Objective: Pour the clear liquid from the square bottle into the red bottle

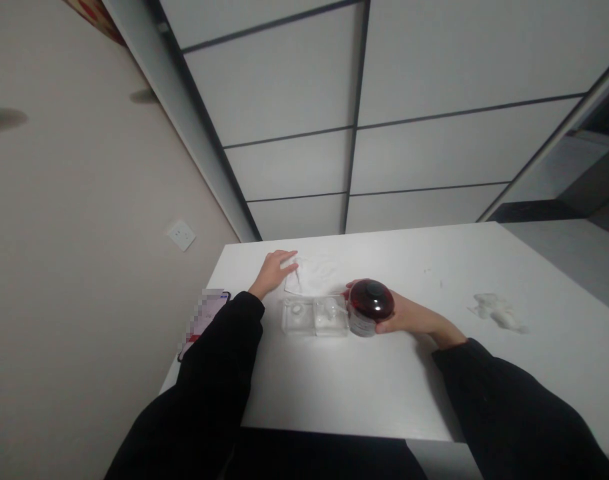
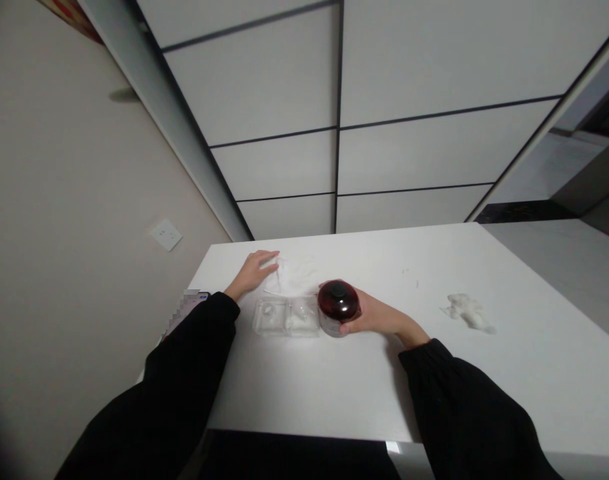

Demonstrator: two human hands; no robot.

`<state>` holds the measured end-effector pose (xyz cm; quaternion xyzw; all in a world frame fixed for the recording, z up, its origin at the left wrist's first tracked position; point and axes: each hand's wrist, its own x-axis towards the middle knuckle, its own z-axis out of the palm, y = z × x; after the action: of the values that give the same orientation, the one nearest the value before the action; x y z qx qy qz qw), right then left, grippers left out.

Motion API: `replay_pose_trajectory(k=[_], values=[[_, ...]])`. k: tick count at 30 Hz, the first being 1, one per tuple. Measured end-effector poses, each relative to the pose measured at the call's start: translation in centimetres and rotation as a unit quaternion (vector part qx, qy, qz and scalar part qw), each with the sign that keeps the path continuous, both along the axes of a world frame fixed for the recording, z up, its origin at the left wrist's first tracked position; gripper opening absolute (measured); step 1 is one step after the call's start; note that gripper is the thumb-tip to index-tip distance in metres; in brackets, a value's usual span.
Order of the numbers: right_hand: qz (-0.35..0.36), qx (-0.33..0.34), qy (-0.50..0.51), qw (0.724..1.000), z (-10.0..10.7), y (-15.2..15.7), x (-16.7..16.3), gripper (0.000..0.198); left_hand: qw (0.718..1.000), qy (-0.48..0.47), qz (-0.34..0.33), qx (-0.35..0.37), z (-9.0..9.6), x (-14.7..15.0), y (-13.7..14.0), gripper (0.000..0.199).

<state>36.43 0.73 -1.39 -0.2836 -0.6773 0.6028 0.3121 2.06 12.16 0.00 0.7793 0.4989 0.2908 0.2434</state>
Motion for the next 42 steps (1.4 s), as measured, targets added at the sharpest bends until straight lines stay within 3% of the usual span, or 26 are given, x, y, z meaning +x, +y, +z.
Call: replay_pose_trajectory(k=[4, 6, 8, 10, 13, 17, 22, 30, 34, 39, 42], values=[[-0.001, 0.004, 0.004, 1.000, 0.2, -0.1, -0.1, 0.095, 0.999, 0.004, -0.032, 0.010, 3.3, 0.8, -3.0, 0.042], [-0.002, 0.007, -0.003, 1.000, 0.5, -0.1, -0.2, 0.093, 0.994, 0.012, -0.104, -0.004, 5.1, 1.6, -5.6, 0.039], [-0.003, 0.013, -0.005, 1.000, 0.8, -0.2, -0.2, 0.091, 0.973, 0.045, -0.225, -0.018, 6.3, 2.4, -8.4, 0.049], [-0.001, 0.020, -0.003, 1.000, 1.0, -0.2, -0.2, 0.089, 0.963, 0.077, -0.260, -0.008, 6.7, 3.2, -10.7, 0.057], [0.004, 0.021, -0.004, 1.000, 0.9, -0.1, -0.2, 0.087, 0.965, 0.123, -0.229, 0.028, 5.9, 4.0, -12.4, 0.063], [-0.002, 0.021, -0.002, 1.000, 0.3, 0.0, -0.2, 0.086, 0.967, 0.142, -0.209, 0.040, 5.0, 4.3, -12.6, 0.063], [-0.012, 0.013, -0.005, 1.000, 0.2, -0.1, -0.2, 0.078, 0.975, 0.107, -0.194, 0.023, 5.0, 4.3, -12.6, 0.052], [-0.014, 0.006, -0.007, 1.000, -0.2, 0.0, -0.3, 0.080, 0.976, 0.122, -0.181, 0.011, 5.0, 4.3, -12.9, 0.053], [-0.018, 0.006, 0.003, 1.000, -0.9, 0.2, -0.3, 0.083, 0.977, 0.119, -0.174, 0.010, 4.7, 4.3, -13.3, 0.029], [-0.017, 0.020, 0.003, 1.000, -0.6, 0.2, -0.4, 0.084, 0.989, 0.110, -0.095, -0.006, 4.3, 4.4, -13.5, 0.052], [-0.019, 0.016, 0.003, 1.000, -0.5, 0.1, -0.3, 0.084, 0.991, 0.073, -0.109, 0.009, 4.1, 4.4, -13.5, 0.071]])
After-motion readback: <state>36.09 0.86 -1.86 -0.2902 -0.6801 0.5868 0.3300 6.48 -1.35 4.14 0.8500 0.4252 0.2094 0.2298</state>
